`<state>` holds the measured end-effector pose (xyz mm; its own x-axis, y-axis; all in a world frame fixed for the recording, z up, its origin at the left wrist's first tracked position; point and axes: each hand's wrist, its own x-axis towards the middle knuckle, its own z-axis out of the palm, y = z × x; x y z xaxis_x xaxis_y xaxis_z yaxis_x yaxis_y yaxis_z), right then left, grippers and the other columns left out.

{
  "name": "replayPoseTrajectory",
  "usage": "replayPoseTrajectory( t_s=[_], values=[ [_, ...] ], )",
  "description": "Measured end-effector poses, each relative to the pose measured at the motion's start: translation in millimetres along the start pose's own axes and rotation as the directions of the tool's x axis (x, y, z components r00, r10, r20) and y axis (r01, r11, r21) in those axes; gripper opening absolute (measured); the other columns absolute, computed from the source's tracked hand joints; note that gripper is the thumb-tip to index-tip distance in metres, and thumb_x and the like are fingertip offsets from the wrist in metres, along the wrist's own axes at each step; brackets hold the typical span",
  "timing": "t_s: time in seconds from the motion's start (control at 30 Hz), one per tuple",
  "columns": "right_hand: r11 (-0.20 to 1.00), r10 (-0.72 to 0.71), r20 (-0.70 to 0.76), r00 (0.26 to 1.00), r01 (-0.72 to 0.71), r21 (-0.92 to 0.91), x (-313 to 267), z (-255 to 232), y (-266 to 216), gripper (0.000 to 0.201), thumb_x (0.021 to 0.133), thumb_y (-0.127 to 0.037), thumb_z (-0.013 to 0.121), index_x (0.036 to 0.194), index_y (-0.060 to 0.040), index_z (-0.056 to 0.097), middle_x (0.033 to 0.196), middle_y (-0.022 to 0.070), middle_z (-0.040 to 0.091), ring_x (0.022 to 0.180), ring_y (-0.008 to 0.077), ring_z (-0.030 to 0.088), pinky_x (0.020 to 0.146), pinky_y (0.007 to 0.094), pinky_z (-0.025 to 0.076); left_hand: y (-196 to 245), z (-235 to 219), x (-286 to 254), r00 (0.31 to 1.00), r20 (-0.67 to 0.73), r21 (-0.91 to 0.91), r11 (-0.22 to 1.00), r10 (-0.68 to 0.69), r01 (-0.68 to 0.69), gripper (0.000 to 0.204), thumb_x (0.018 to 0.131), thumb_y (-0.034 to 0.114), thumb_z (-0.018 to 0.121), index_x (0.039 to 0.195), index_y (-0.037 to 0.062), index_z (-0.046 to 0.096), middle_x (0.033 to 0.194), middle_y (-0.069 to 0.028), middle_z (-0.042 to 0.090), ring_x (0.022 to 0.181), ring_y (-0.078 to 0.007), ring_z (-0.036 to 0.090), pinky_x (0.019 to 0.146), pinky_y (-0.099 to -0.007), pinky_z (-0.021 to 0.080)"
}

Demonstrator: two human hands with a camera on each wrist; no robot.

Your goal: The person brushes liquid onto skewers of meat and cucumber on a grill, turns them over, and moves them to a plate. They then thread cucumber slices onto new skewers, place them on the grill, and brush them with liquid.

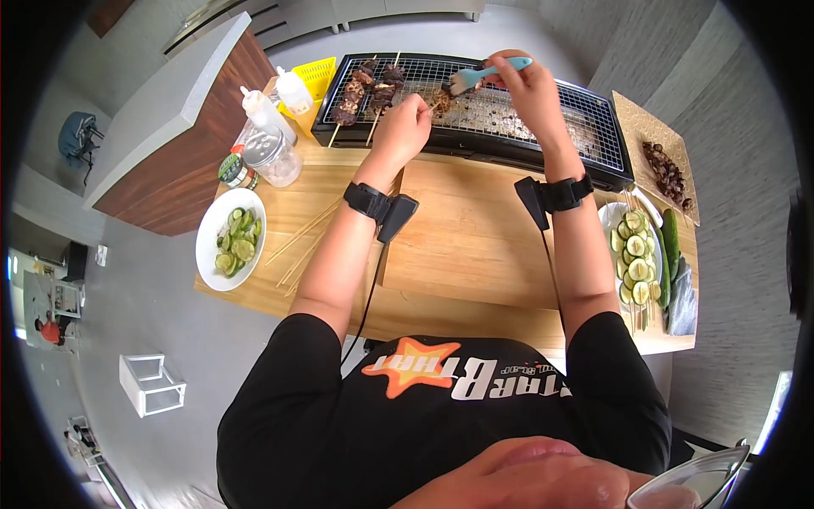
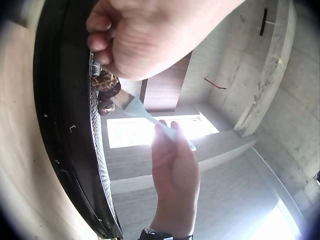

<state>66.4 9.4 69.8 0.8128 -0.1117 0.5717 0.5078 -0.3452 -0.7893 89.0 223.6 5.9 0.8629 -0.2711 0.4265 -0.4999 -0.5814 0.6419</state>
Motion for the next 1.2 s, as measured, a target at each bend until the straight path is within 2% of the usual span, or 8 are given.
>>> replayPoseTrajectory(
  t_s=[0.17,0.2,0.3,0.4,0.6,0.8,0.93,1.2],
  values=[
    [0.864,0.042,-0.078,0.996,-0.075,-0.497,0,-24,-8,0.019,0.090,-0.018,0.060,0.101,-0.0039,0.066,0.066,0.0130,0.062,0.059,0.0199,0.060,0.058,0.0317,0.047,2,-2,-1,0.999,0.027,0.011,0.999,-0.033,0.033,0.014,0.088,0.017,0.057,0.088,0.0032,0.057,0.081,-0.0165,0.066,0.078,-0.0367,0.062,0.068,-0.0442,0.049],
    [0.880,-0.082,-0.096,0.992,0.026,-0.475,1,-23,3,0.019,0.090,-0.018,0.059,0.100,-0.0037,0.067,0.058,0.0124,0.057,0.052,0.0216,0.053,0.054,0.0330,0.043,3,-2,0,0.999,0.031,0.008,0.999,-0.037,0.036,0.014,0.088,0.017,0.057,0.088,0.0031,0.057,0.081,-0.0164,0.066,0.078,-0.0365,0.062,0.068,-0.0441,0.049],
    [0.906,0.101,-0.032,0.994,-0.105,-0.410,-2,-21,-12,0.023,0.094,-0.020,0.057,0.104,-0.0019,0.066,0.063,0.0045,0.054,0.057,0.0095,0.046,0.053,0.0265,0.038,2,-2,0,0.998,0.040,-0.002,0.999,-0.045,0.045,0.014,0.088,0.017,0.057,0.088,0.0032,0.057,0.082,-0.0162,0.066,0.079,-0.0361,0.062,0.068,-0.0440,0.049],
    [0.905,-0.004,0.018,1.000,0.011,-0.425,0,-20,-2,0.024,0.095,-0.020,0.056,0.105,-0.0003,0.065,0.073,0.0060,0.062,0.065,0.0086,0.055,0.060,0.0226,0.044,3,-2,0,0.998,0.043,-0.003,0.999,-0.053,0.053,0.014,0.088,0.017,0.057,0.088,0.0031,0.057,0.083,-0.0161,0.066,0.079,-0.0359,0.063,0.068,-0.0439,0.049],
    [0.996,0.020,0.064,0.998,-0.026,0.081,1,-11,-35,0.027,0.093,-0.021,0.060,0.102,0.0042,0.064,0.080,0.0078,0.068,0.073,0.0123,0.065,0.067,0.0247,0.052,2,3,0,0.999,0.019,-0.009,0.999,-0.031,0.031,0.015,0.087,0.016,0.058,0.087,0.0013,0.057,0.081,-0.0169,0.066,0.079,-0.0360,0.063,0.068,-0.0439,0.050],
    [0.996,0.065,0.099,0.993,-0.071,0.051,0,-4,-19,0.024,0.094,-0.018,0.059,0.102,0.0040,0.064,0.085,0.0085,0.068,0.075,0.0123,0.066,0.069,0.0244,0.053,3,4,1,0.999,-0.036,0.000,1.000,-0.001,0.001,0.014,0.087,0.016,0.059,0.088,0.0022,0.057,0.080,-0.0168,0.066,0.077,-0.0363,0.063,0.067,-0.0440,0.050],
    [1.000,-0.002,-0.097,0.995,0.004,0.025,6,-14,-19,0.022,0.093,-0.018,0.058,0.099,0.0011,0.066,0.078,0.0070,0.068,0.069,0.0122,0.065,0.063,0.0247,0.050,6,0,1,0.995,-0.085,0.027,0.999,0.046,-0.044,0.014,0.087,0.014,0.060,0.089,0.0015,0.056,0.079,-0.0164,0.065,0.074,-0.0337,0.064,0.065,-0.0401,0.049],
    [0.939,-0.034,-0.166,0.985,-0.025,-0.343,8,-32,5,0.022,0.090,-0.019,0.058,0.096,0.0004,0.066,0.062,0.0114,0.059,0.054,0.0162,0.053,0.053,0.0312,0.042,3,-2,1,0.999,-0.012,0.090,0.995,0.034,-0.033,0.013,0.086,0.014,0.060,0.088,0.0020,0.055,0.081,-0.0163,0.065,0.076,-0.0337,0.064,0.066,-0.0399,0.050]
  ],
)
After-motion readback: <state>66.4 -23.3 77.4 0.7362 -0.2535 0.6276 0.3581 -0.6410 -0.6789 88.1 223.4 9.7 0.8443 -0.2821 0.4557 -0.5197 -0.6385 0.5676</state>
